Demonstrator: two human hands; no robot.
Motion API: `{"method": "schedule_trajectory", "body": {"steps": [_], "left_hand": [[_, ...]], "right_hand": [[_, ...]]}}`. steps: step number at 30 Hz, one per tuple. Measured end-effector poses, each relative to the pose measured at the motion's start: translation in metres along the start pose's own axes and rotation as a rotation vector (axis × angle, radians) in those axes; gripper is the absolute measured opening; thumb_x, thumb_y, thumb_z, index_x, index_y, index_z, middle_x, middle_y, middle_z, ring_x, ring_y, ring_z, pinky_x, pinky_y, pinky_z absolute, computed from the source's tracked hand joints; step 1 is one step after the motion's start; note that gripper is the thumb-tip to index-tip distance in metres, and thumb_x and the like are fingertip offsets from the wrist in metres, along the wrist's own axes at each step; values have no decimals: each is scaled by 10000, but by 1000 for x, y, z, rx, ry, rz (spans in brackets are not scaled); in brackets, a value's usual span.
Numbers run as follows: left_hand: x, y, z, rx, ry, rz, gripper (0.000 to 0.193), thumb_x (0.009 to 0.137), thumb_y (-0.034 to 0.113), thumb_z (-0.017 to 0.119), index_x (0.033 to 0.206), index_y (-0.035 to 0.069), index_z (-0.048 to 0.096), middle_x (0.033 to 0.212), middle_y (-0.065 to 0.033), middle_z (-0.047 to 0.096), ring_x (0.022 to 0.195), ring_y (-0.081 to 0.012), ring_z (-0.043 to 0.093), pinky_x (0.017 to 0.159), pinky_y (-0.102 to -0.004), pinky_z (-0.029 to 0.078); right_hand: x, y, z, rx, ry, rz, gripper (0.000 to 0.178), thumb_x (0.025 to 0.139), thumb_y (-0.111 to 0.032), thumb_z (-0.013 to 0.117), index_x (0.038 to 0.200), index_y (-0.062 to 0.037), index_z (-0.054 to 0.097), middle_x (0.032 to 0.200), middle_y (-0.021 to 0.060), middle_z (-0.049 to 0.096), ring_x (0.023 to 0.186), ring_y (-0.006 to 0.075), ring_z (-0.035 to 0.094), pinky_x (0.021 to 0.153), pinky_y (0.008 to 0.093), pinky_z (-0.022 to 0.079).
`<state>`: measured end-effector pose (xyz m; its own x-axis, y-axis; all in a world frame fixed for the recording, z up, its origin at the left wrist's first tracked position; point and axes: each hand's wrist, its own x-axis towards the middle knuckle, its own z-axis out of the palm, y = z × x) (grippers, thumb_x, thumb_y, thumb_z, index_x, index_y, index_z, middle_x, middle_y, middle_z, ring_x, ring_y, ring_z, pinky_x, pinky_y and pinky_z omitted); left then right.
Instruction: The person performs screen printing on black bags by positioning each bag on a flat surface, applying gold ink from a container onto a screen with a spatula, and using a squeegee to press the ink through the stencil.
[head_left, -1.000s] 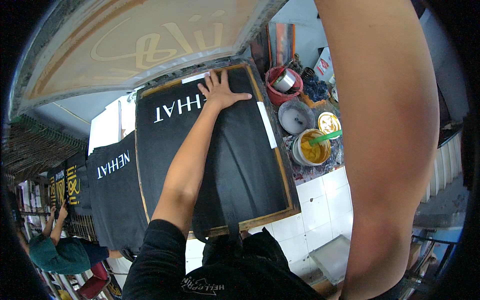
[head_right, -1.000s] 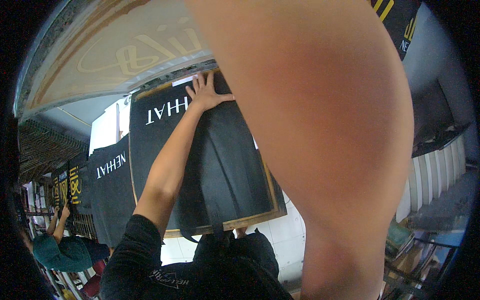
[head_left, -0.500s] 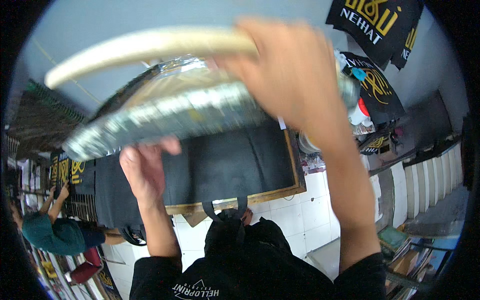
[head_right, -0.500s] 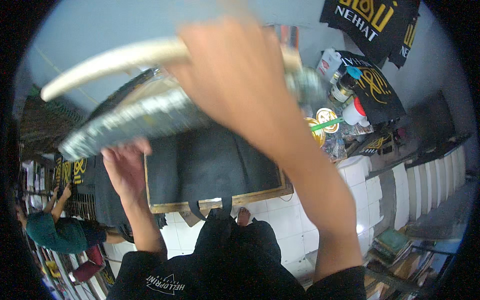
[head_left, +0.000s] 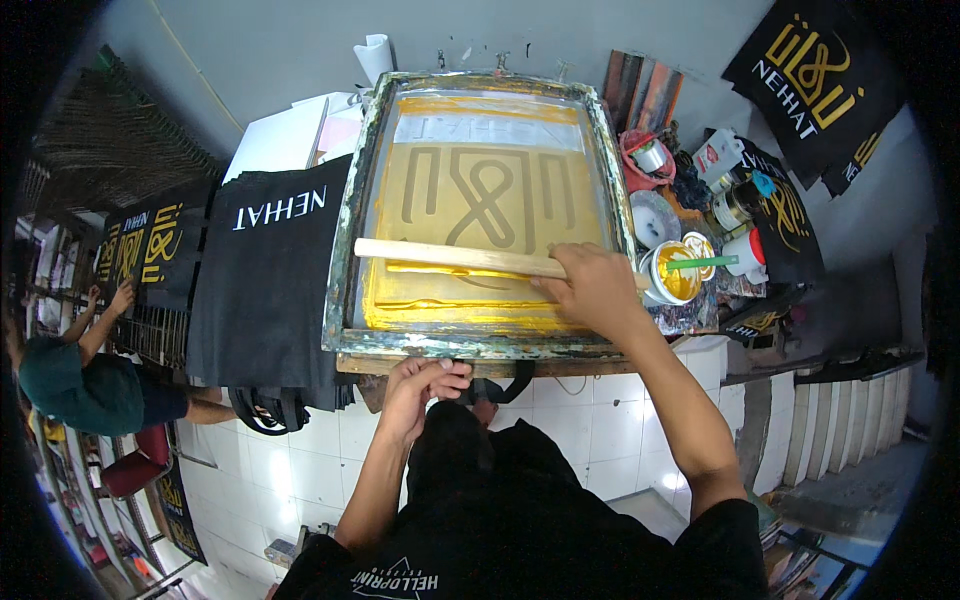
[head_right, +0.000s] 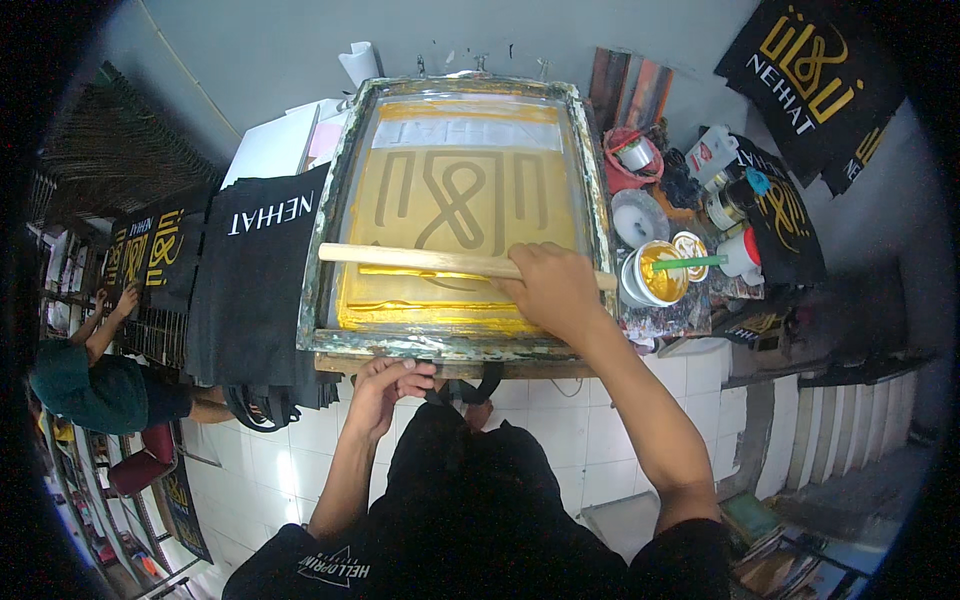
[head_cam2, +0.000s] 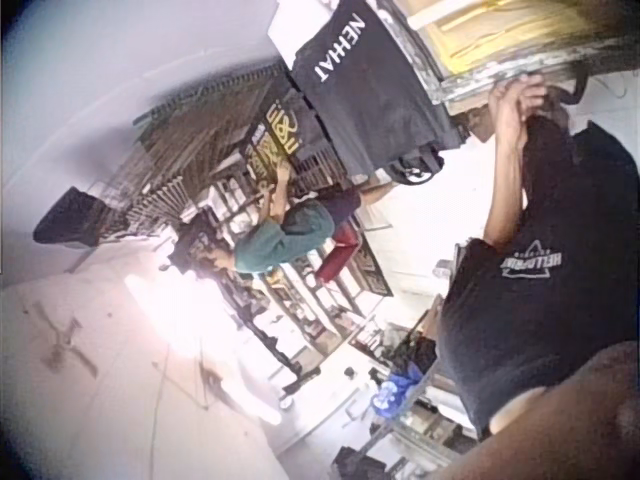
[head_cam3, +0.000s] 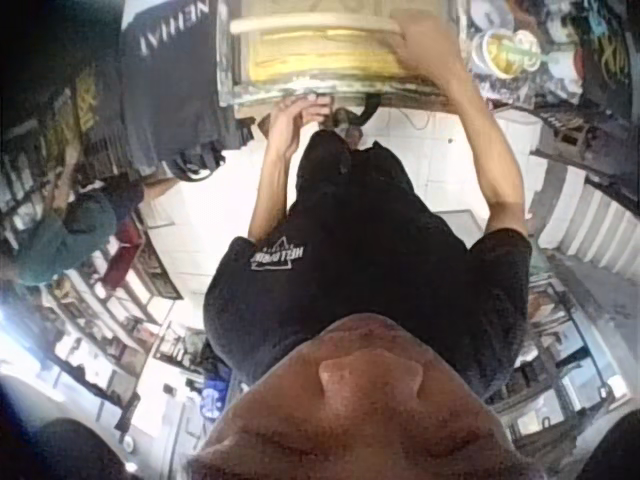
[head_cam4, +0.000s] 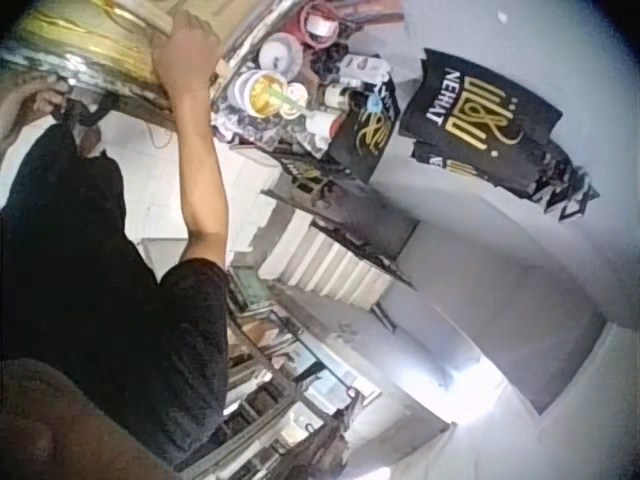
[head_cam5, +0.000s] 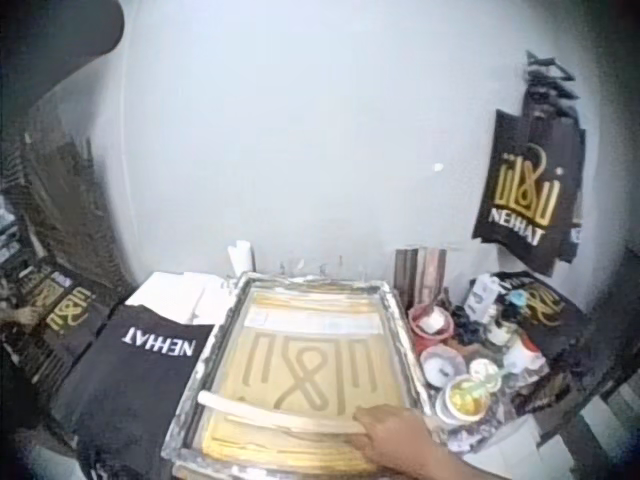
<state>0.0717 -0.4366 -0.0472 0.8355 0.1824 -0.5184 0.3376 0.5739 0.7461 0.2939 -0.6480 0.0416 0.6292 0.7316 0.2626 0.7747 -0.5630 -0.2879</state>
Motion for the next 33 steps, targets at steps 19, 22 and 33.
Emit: {"method": "schedule_trajectory", "body": {"steps": [19, 22, 33], "left_hand": [[-2, 12, 2, 61, 11, -103, 296, 888, 57, 532, 1110, -110, 634, 1019, -271, 746, 789, -275, 757, 722, -352, 625], [-3, 16, 1, 20, 10, -143, 311, 916, 69, 521, 1139, -118, 630, 1053, -263, 744, 865, -282, 761, 791, -361, 625], [-7, 30, -5, -386, -89, -388, 532, 988, 199, 463, 1387, -152, 485, 1379, -316, 600, 1304, -415, 596, 1136, -504, 464]], "right_hand": [[54, 40, 44, -272, -35, -67, 169, 849, -160, 619, 970, -52, 573, 945, 153, 692, 893, 318, 693, 744, 442, 556], [121, 76, 51, -288, 0, -36, 240, 886, -233, 648, 1026, -43, 602, 935, 163, 712, 902, 349, 705, 751, 486, 555], [275, 142, 3, -83, -203, 187, 576, 770, -479, 819, 1181, -81, 752, 1088, 234, 741, 1049, 407, 697, 933, 490, 535]]}}
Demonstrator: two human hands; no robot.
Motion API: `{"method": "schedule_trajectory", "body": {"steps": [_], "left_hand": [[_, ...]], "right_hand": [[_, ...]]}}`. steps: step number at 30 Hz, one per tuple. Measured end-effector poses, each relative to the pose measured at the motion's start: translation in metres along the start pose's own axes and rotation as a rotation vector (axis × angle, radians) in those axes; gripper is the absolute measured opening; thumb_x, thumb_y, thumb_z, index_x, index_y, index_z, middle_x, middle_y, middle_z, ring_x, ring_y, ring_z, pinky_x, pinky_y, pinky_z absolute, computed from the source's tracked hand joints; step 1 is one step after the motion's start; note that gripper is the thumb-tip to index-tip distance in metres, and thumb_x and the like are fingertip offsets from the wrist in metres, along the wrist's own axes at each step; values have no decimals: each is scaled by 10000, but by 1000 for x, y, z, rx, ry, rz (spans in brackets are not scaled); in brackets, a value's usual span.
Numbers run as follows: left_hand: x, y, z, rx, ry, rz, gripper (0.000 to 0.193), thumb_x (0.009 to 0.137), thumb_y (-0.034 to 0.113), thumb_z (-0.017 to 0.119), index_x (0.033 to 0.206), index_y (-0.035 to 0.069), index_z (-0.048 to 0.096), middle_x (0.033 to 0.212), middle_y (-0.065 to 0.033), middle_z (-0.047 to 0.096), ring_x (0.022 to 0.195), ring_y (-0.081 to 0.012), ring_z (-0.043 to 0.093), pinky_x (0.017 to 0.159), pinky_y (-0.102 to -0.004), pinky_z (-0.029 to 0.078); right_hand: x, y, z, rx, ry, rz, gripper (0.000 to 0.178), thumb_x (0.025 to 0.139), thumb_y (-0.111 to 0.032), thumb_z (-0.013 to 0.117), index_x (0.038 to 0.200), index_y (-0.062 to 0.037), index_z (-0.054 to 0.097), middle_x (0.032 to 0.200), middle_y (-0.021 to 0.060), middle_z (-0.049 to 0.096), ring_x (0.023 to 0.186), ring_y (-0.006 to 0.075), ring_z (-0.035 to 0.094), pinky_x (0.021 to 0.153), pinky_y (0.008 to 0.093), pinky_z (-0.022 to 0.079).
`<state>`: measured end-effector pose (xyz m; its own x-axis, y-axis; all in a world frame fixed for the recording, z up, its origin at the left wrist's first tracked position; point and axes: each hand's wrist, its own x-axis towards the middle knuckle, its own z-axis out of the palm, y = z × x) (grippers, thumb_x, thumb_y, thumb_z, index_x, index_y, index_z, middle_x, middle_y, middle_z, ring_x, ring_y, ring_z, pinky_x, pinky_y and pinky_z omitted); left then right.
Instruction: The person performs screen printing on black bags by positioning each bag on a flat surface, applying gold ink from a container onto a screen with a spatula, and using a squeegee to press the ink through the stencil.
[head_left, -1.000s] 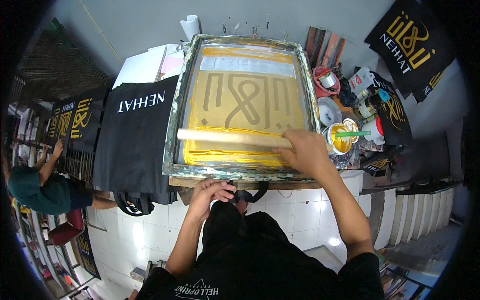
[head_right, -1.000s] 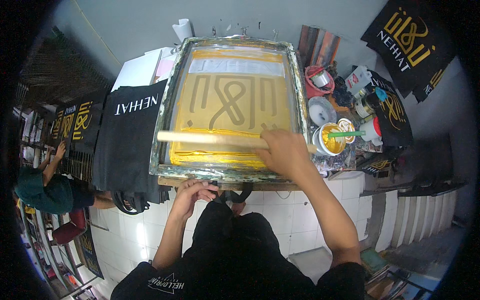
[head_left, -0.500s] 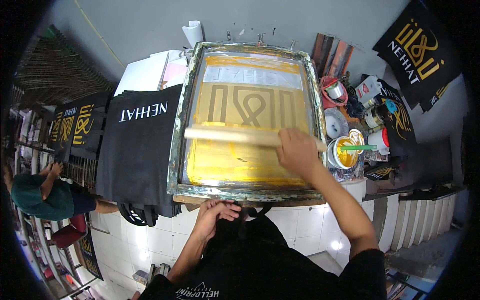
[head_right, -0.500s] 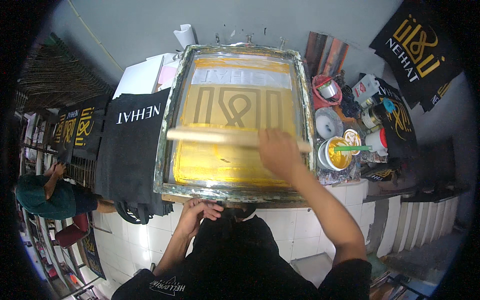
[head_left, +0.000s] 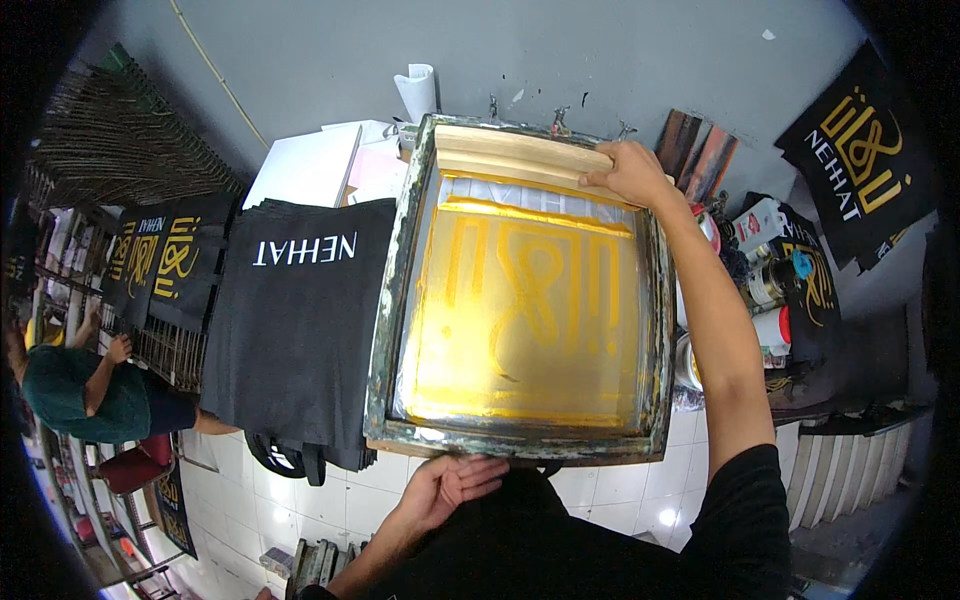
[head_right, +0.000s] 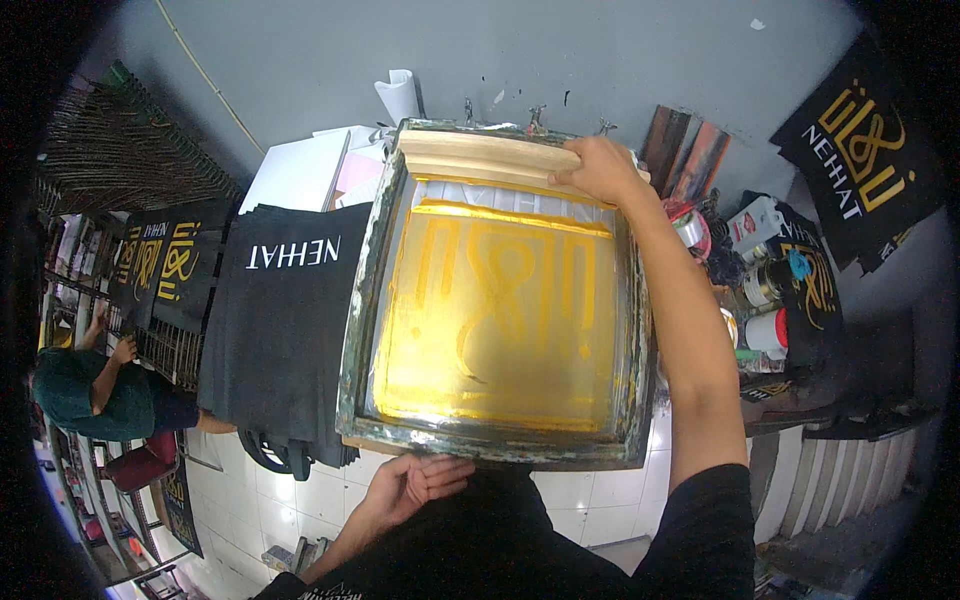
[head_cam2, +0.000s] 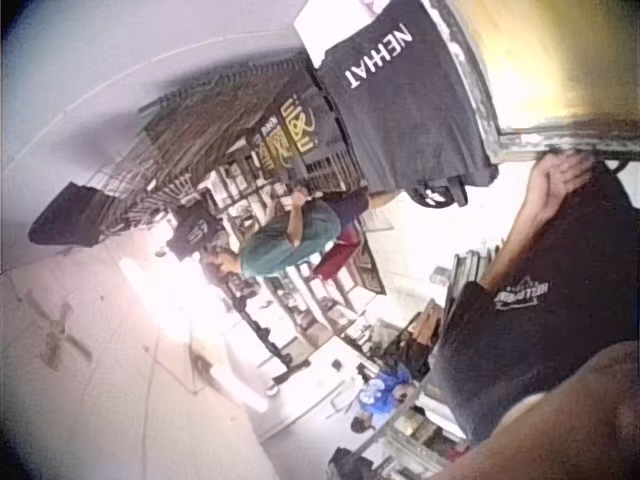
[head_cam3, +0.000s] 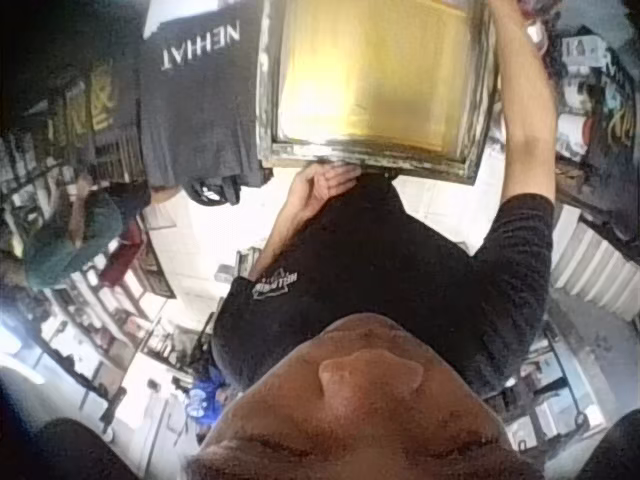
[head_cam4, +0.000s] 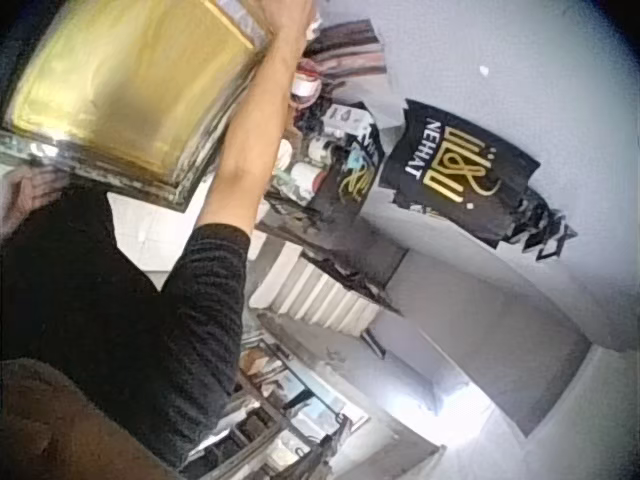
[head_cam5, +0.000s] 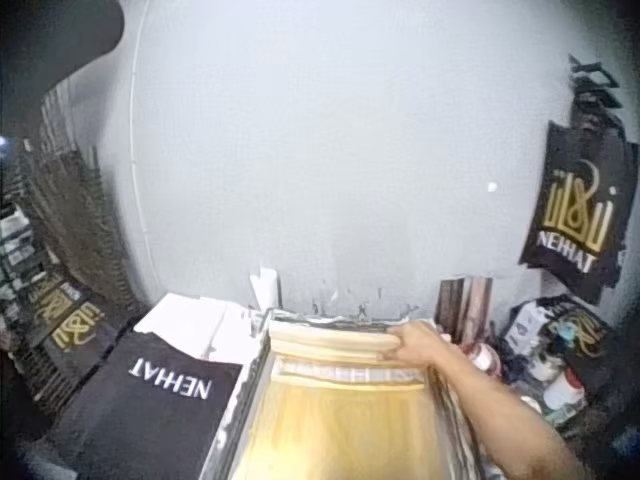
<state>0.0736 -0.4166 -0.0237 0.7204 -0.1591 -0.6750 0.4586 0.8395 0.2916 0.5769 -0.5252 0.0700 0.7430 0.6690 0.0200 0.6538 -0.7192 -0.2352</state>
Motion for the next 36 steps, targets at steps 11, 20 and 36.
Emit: {"method": "schedule_trajectory", "body": {"steps": [11, 20, 36], "left_hand": [[-13, 79, -1, 498, -49, 163, 398, 1069, 239, 496, 1204, -109, 635, 1051, -282, 734, 938, -345, 756, 867, -403, 604], [9, 94, 34, 591, -94, 206, 336, 1082, 198, 491, 1225, -77, 620, 1034, -237, 743, 893, -296, 755, 784, -350, 595], [93, -53, 173, 803, -431, 44, 328, 1091, 214, 509, 1303, -23, 588, 1142, -198, 728, 1020, -254, 729, 889, -348, 569]], "right_hand": [[73, 22, 21, -143, 36, 9, 599, 750, -474, 835, 1223, -122, 726, 1082, 173, 745, 1066, 365, 680, 1021, 478, 429], [73, 33, 55, -38, 229, 20, 614, 810, -377, 817, 1334, -103, 654, 1287, 167, 685, 1215, 361, 612, 1085, 485, 394], [-423, 166, 0, 945, 842, 582, 134, 969, -89, 701, 1040, 25, 701, 881, 58, 698, 815, 124, 643, 726, 260, 490]]}}
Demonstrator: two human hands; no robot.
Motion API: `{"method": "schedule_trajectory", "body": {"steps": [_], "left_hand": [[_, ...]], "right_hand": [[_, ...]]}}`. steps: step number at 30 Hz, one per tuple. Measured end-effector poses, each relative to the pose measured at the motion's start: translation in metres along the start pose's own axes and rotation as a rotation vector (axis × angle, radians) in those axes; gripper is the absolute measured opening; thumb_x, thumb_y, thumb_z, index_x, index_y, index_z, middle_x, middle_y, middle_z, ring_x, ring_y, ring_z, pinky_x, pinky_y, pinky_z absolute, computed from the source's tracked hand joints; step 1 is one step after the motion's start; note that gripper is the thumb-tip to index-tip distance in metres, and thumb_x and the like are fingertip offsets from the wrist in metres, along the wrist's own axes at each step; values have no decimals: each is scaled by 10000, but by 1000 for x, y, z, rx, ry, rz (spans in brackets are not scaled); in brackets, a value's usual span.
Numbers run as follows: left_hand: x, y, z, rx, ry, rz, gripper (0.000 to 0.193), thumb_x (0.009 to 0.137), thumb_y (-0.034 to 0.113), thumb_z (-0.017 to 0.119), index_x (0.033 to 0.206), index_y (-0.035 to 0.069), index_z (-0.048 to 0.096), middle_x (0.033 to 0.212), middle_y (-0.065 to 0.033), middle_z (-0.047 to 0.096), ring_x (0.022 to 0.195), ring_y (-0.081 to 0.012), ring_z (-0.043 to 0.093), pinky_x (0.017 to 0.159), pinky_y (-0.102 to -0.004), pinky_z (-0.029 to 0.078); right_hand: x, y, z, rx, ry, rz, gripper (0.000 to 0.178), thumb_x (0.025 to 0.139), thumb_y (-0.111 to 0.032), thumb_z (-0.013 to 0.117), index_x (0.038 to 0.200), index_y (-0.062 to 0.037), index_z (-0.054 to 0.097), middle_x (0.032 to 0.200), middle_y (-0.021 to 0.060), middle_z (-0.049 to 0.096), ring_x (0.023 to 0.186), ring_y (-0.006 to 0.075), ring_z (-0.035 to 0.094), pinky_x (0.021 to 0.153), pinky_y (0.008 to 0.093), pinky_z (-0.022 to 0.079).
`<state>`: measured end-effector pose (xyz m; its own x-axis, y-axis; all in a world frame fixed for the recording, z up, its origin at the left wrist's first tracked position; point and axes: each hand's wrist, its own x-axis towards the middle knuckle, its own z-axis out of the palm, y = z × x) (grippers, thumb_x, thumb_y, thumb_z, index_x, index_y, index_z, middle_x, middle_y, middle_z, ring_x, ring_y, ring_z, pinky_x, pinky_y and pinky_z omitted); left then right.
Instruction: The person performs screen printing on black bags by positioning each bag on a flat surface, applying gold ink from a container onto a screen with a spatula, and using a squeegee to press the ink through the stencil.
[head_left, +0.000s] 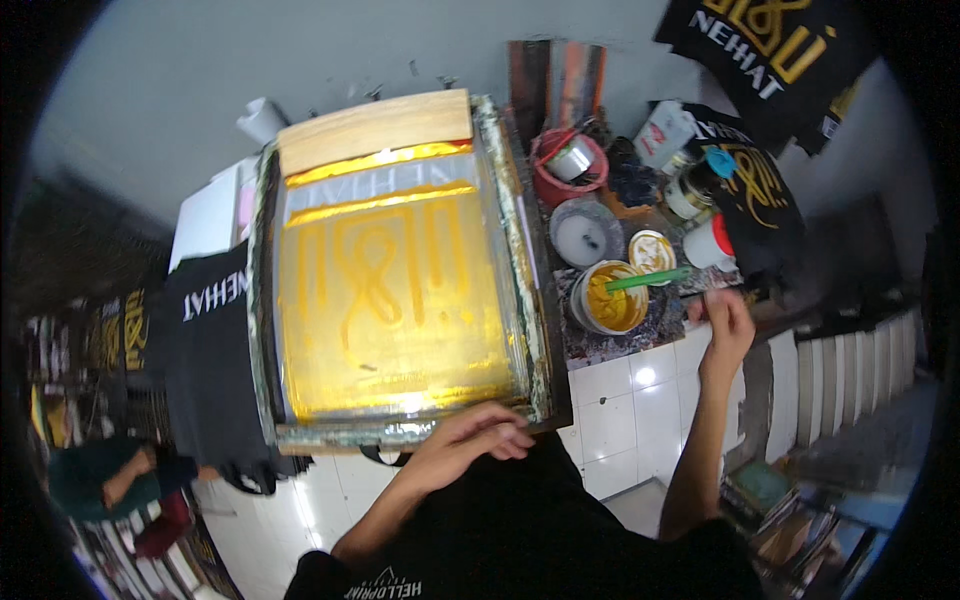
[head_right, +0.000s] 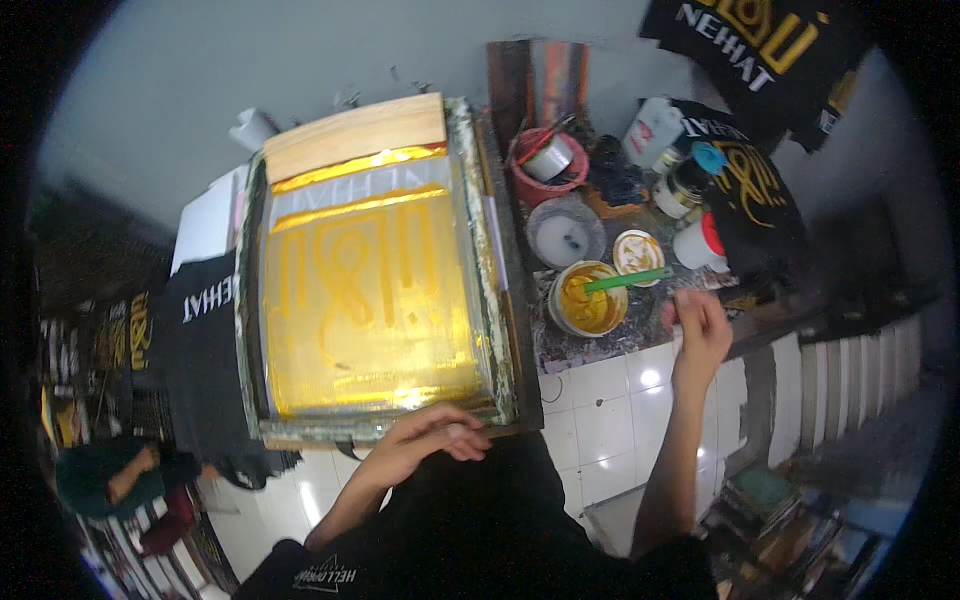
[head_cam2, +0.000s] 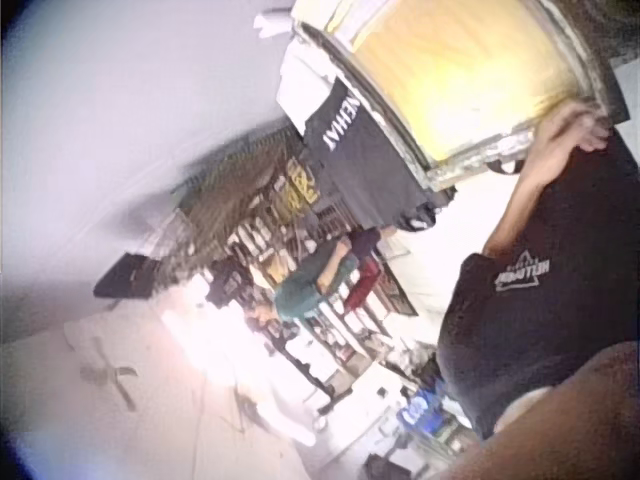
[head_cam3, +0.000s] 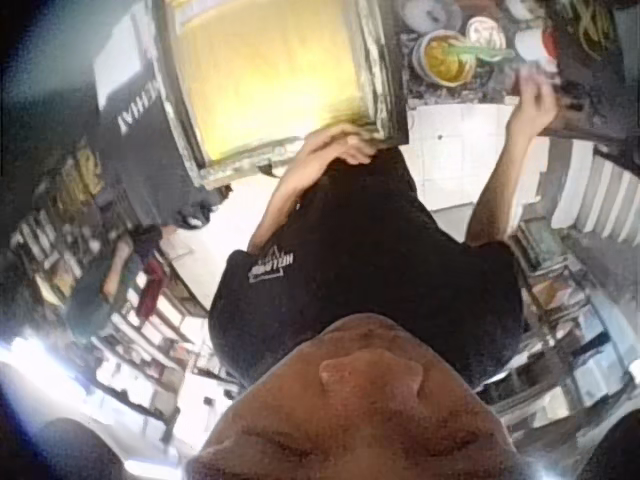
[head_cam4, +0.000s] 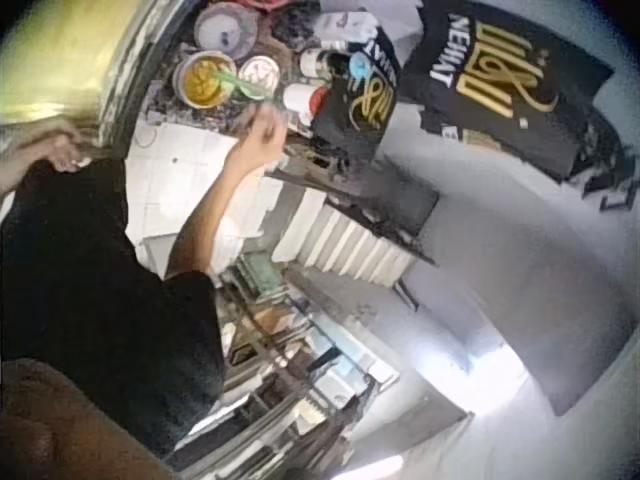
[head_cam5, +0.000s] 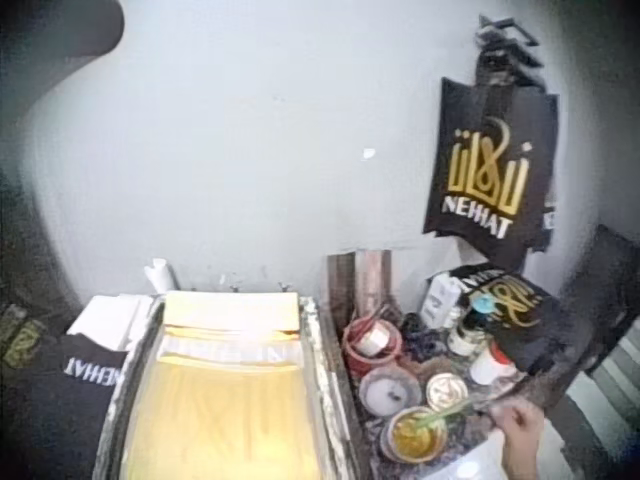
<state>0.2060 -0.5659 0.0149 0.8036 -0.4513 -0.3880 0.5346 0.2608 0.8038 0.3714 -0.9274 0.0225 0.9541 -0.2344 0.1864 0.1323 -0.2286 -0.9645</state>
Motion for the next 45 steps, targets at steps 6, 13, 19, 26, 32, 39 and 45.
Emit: {"method": "schedule_trajectory", "body": {"steps": [6, 13, 19, 26, 32, 39, 45], "left_hand": [[38, -2, 51, 121, -83, 1, 350, 1094, 264, 542, 1319, -2, 576, 1173, -133, 702, 1072, -181, 694, 923, -315, 548], [41, -6, 65, 64, 125, 75, 307, 1077, 257, 577, 1251, 7, 610, 1110, -102, 703, 1005, -168, 707, 894, -312, 562], [32, -26, 57, 62, 334, 152, 262, 1054, 253, 586, 1182, 28, 624, 1042, -75, 704, 926, -149, 686, 828, -287, 564], [28, -27, 49, 293, 413, 298, 403, 1007, 291, 632, 1280, 7, 550, 1117, -152, 703, 971, -217, 693, 840, -359, 556], [26, 16, 64, 893, 555, 792, 1111, 754, 328, 879, 1584, -15, 225, 1582, -298, 337, 1450, -413, 391, 1205, -429, 320], [-37, 74, 25, 541, 405, 837, 1276, 526, 267, 999, 1553, 7, 288, 1489, -217, 447, 1442, -356, 409, 1230, -431, 299], [-99, 67, -42, 562, 526, 826, 1313, 531, 257, 1031, 1574, 20, 270, 1538, -165, 428, 1435, -267, 441, 1196, -401, 355]], "right_hand": [[-72, 180, 19, -365, -223, 199, 1126, 714, -80, 923, 1591, -12, 220, 1570, 218, 399, 1470, 339, 376, 1211, 475, 304], [-53, 237, 80, -149, -178, 47, 1095, 703, -154, 950, 1552, 33, 285, 1517, 202, 481, 1345, 308, 492, 1186, 426, 316], [-29, 257, 81, -116, -304, -23, 1006, 693, -227, 962, 1487, 45, 408, 1406, 172, 603, 1271, 318, 571, 1122, 442, 405], [-15, 187, 78, -156, -274, -11, 995, 677, -252, 974, 1468, 26, 439, 1396, 164, 609, 1262, 308, 582, 1101, 440, 431], [-23, 68, 81, 7, -386, -35, 985, 664, -274, 984, 1452, 10, 465, 1388, 157, 613, 1255, 300, 591, 1084, 438, 454], [-113, -27, 110, 1, -818, -8, 974, 648, -299, 995, 1433, -8, 496, 1377, 149, 619, 1246, 290, 602, 1063, 436, 480], [-132, -96, 169, -98, -1214, -349, 1017, 663, -262, 981, 1495, -25, 448, 1460, 156, 549, 1330, 278, 561, 1083, 409, 477]]}}
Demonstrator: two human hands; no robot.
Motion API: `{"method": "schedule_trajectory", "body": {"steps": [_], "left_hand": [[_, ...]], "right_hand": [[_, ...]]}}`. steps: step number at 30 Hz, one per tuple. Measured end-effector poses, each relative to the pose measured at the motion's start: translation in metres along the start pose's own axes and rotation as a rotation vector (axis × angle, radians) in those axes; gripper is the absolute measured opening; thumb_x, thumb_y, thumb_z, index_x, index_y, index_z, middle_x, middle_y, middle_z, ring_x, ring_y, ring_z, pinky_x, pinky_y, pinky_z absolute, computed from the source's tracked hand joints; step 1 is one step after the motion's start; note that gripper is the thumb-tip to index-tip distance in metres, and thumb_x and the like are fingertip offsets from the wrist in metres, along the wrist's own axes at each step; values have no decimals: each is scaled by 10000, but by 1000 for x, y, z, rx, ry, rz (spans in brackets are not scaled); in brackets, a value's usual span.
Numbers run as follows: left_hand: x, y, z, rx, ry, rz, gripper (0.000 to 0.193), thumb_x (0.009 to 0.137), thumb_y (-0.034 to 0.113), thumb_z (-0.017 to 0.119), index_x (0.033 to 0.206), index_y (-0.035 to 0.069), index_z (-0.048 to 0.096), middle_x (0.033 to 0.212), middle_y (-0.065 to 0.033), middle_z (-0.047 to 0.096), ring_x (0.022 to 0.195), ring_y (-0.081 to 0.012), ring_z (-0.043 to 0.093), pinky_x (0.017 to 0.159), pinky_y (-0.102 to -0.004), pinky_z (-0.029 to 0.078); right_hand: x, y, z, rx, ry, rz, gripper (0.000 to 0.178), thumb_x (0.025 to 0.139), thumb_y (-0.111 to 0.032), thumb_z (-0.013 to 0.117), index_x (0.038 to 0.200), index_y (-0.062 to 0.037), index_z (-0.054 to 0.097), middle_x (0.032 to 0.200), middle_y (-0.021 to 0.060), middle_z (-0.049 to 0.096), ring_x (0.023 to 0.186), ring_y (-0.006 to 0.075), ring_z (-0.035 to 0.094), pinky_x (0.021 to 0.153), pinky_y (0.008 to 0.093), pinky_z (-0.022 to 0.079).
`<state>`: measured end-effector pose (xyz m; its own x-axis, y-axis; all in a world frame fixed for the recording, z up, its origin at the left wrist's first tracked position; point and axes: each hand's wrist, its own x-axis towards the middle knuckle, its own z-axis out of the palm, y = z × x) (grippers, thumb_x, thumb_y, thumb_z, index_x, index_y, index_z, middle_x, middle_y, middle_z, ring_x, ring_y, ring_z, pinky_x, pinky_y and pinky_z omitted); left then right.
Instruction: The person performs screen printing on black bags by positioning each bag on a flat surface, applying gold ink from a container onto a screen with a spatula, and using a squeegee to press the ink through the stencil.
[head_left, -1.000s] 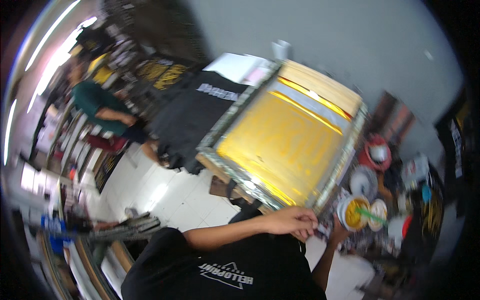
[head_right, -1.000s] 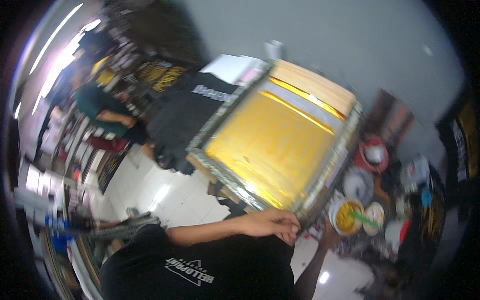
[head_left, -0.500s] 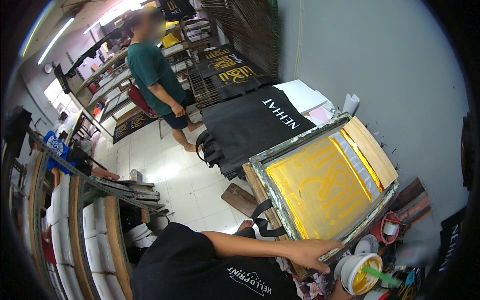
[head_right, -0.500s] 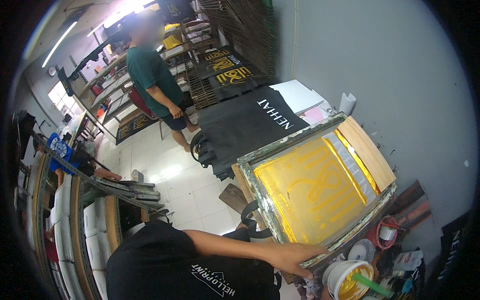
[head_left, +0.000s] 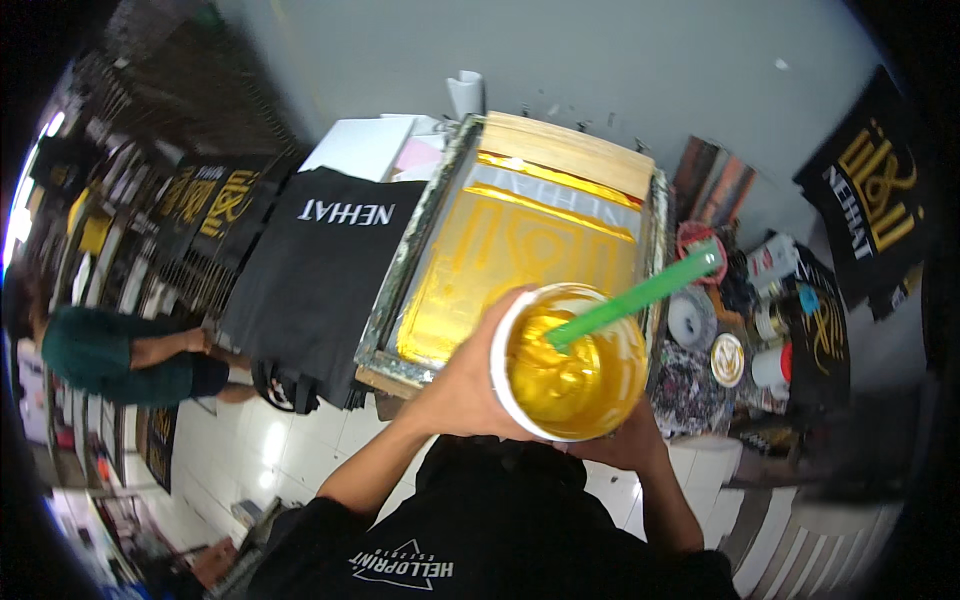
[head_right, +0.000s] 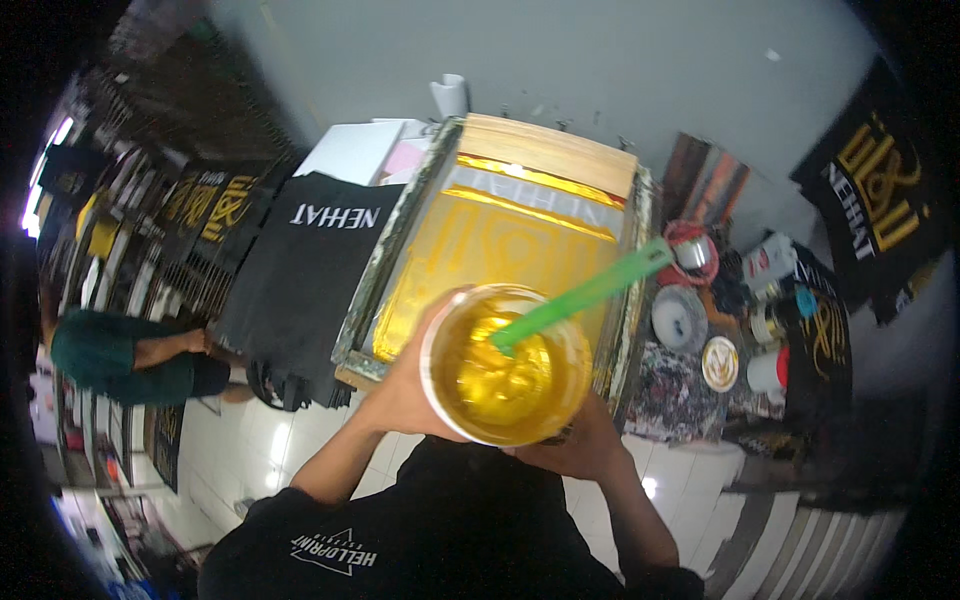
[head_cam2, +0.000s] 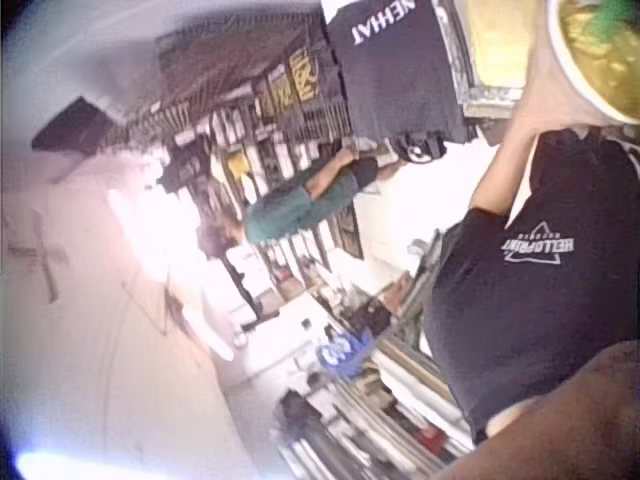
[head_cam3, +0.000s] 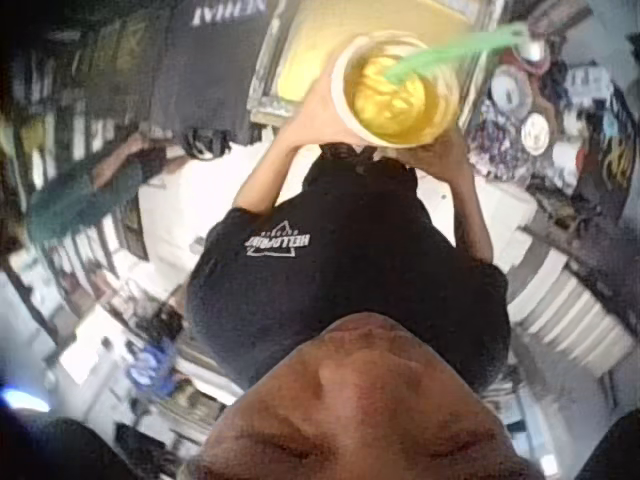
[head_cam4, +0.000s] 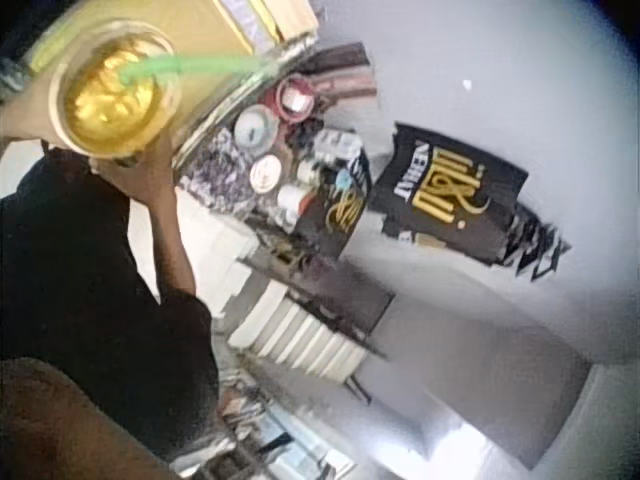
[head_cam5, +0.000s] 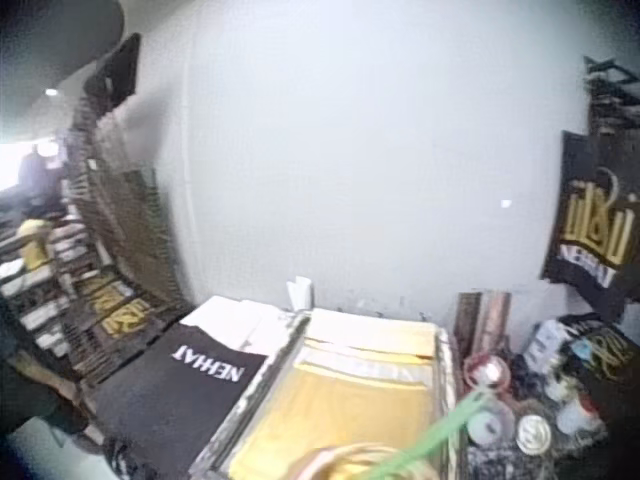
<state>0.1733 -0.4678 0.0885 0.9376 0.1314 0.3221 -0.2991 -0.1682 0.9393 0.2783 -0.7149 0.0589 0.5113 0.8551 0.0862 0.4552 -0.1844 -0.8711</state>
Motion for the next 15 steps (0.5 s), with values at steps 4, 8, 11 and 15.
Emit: {"method": "schedule_trajectory", "body": {"steps": [4, 8, 11, 15], "left_hand": [[-11, -25, -47, -136, 0, 53, 1375, 492, 267, 1043, 1582, 30, 241, 1568, -171, 398, 1448, -290, 435, 1205, -445, 357], [-17, -40, -78, -25, -122, 75, 1378, 486, 315, 1049, 1579, 36, 258, 1527, -186, 444, 1432, -308, 453, 1188, -452, 381], [-12, -42, -97, 59, -174, 45, 1340, 473, 328, 1040, 1558, 33, 312, 1495, -189, 478, 1415, -330, 470, 1180, -467, 390], [0, -38, -124, 238, -269, -48, 1284, 463, 340, 1020, 1535, 60, 371, 1478, -190, 495, 1396, -361, 482, 1172, -488, 394]], "right_hand": [[51, -25, -9, 504, -1, 12, 985, 715, -134, 904, 1552, -14, 399, 1501, 125, 509, 1362, 246, 516, 1135, 366, 422], [95, -51, -13, 641, 373, 9, 668, 829, -251, 864, 1375, 15, 588, 1329, 135, 642, 1155, 198, 635, 932, 342, 521], [109, -82, -19, 261, 143, 96, 293, 845, -113, 821, 1101, 3, 738, 1072, 126, 735, 888, 167, 683, 739, 299, 538], [108, -123, -9, -91, 248, -536, 209, 762, -56, 855, 956, -32, 781, 889, 104, 741, 811, 239, 722, 696, 347, 574]]}}
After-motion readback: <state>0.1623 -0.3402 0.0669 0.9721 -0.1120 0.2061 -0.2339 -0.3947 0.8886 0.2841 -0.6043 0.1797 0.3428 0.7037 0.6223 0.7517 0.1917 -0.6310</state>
